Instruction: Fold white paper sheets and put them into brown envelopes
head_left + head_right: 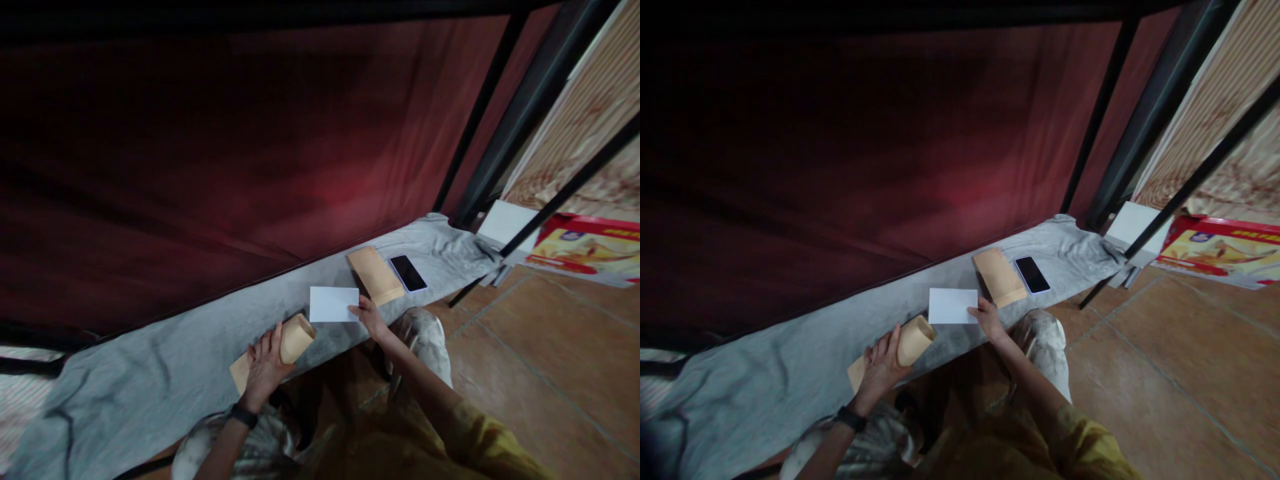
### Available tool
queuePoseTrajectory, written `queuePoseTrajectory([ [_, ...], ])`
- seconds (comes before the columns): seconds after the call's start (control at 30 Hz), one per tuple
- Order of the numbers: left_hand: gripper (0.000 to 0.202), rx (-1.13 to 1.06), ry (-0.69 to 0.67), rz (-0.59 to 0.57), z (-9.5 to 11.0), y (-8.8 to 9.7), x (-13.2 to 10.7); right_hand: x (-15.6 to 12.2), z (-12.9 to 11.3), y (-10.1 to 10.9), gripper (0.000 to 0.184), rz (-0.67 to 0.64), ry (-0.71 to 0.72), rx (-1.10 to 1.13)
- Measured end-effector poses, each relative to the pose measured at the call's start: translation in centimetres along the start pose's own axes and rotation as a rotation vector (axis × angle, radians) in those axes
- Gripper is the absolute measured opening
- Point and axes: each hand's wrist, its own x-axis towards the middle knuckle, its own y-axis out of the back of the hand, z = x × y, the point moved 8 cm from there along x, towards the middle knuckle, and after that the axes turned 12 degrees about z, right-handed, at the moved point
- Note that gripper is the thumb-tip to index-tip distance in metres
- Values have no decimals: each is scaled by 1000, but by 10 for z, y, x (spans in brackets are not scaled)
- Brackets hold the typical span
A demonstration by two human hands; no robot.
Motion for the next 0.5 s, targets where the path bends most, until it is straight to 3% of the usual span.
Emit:
queuePoseTrajectory([
  [0.13, 107, -15, 5, 24, 3, 4, 2, -12, 2, -12, 38, -72, -22, 15],
  [0.23, 105, -13, -31, 51, 8, 9, 3, -15, 3, -17, 27, -107, -24, -30],
  [0.37, 102, 5, -73, 78, 12, 15, 2, -14, 1, -13, 7, -143, -13, -131],
  [0.5, 100, 29, -127, 103, 16, 17, 1, -13, 1, -9, 10, -179, -19, -228],
])
